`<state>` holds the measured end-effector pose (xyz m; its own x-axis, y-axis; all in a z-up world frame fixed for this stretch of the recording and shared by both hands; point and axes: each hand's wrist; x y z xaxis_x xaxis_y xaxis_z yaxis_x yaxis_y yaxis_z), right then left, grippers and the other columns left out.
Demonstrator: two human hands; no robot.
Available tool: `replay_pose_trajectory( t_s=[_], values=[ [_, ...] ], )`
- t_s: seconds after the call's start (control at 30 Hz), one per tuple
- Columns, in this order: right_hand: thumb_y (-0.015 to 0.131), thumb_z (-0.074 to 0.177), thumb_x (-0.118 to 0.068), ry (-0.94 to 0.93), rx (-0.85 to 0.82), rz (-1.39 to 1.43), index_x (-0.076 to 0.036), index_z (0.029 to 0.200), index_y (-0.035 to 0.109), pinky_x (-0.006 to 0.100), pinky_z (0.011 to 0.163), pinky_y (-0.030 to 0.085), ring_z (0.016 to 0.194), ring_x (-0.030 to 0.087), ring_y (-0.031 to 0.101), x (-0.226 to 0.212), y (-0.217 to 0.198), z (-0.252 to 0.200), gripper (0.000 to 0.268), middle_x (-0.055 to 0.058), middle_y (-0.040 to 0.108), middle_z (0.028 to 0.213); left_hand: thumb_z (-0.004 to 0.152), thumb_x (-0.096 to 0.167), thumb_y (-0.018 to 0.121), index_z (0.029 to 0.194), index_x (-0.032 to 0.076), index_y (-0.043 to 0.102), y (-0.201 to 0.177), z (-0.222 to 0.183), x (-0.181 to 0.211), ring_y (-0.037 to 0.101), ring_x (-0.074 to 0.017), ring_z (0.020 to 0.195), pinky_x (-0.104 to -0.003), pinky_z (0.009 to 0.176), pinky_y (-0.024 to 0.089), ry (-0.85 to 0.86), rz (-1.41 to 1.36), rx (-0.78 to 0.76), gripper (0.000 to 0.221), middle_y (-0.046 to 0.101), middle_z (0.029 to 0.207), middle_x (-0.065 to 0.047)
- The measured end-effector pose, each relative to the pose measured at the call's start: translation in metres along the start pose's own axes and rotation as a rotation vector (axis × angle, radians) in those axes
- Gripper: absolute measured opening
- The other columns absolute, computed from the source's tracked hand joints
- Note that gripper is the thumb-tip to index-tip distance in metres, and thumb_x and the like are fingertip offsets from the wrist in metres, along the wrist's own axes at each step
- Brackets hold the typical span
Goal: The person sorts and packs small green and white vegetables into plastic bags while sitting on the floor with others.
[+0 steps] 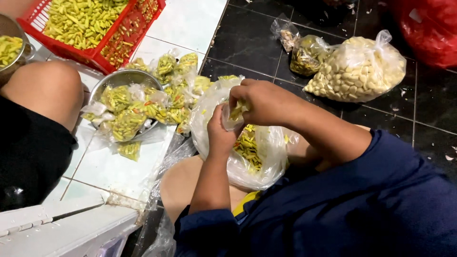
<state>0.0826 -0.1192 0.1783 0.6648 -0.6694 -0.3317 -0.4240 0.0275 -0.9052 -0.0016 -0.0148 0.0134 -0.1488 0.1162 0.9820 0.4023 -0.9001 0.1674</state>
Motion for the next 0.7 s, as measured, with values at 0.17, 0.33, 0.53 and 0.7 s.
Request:
replay_pose_trajectory(
  t_s=[0.17, 0.33, 0.53, 0.7],
  values=[
    [0.071, 0.076, -0.011, -0.042, 0.049, 0.109, -0.018, 0.106, 0.071, 0.051, 0.08, 0.057, 0.093, 0.043, 0.07, 0.005, -0.002, -0.003, 0.03, 0.012, 0.066, 0.102, 0.07, 0.004, 0.094, 0.114, 0.008, 0.066, -0.001, 0.001, -0.005, 0.07, -0.0322, 0.096, -0.047, 0.086, 0.058, -0.003, -0.018, -0.001, 0.052, 0.072, 0.099, -0.017],
    [0.067, 0.078, -0.011, -0.093, 0.073, 0.197, -0.017, 0.1, 0.071, 0.051, 0.083, 0.057, 0.096, 0.04, 0.071, 0.002, -0.006, -0.007, 0.023, 0.013, 0.067, 0.098, 0.067, 0.006, 0.098, 0.114, 0.01, 0.066, 0.001, 0.002, -0.005, 0.071, -0.0323, 0.096, -0.046, 0.086, 0.059, -0.048, -0.064, -0.011, 0.057, 0.072, 0.1, -0.015],
    [0.062, 0.08, -0.011, -0.086, 0.1, 0.269, -0.018, 0.098, 0.071, 0.05, 0.086, 0.057, 0.1, 0.037, 0.072, -0.004, -0.007, -0.013, 0.022, 0.011, 0.071, 0.096, 0.064, 0.003, 0.098, 0.114, 0.012, 0.064, 0.002, 0.006, -0.02, 0.068, -0.024, 0.101, -0.042, 0.086, 0.056, -0.016, -0.068, 0.026, 0.061, 0.073, 0.101, -0.013],
    [0.066, 0.086, -0.017, 0.057, 0.249, 0.359, -0.019, 0.1, 0.073, 0.043, 0.081, 0.057, 0.094, 0.026, 0.075, 0.023, 0.008, -0.009, 0.015, 0.006, 0.075, 0.095, 0.063, 0.0, 0.097, 0.118, 0.012, 0.067, -0.006, 0.004, -0.005, 0.071, -0.0244, 0.096, -0.042, 0.09, 0.059, -0.025, -0.026, 0.049, 0.064, 0.075, 0.108, -0.014]
  ],
)
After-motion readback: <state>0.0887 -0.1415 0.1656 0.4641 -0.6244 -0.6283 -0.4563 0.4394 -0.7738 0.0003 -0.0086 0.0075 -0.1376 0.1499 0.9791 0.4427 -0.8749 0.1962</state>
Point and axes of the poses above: each hand's wrist, its own z-axis towards the middle knuckle, its own y-axis out of the palm, x = y × z
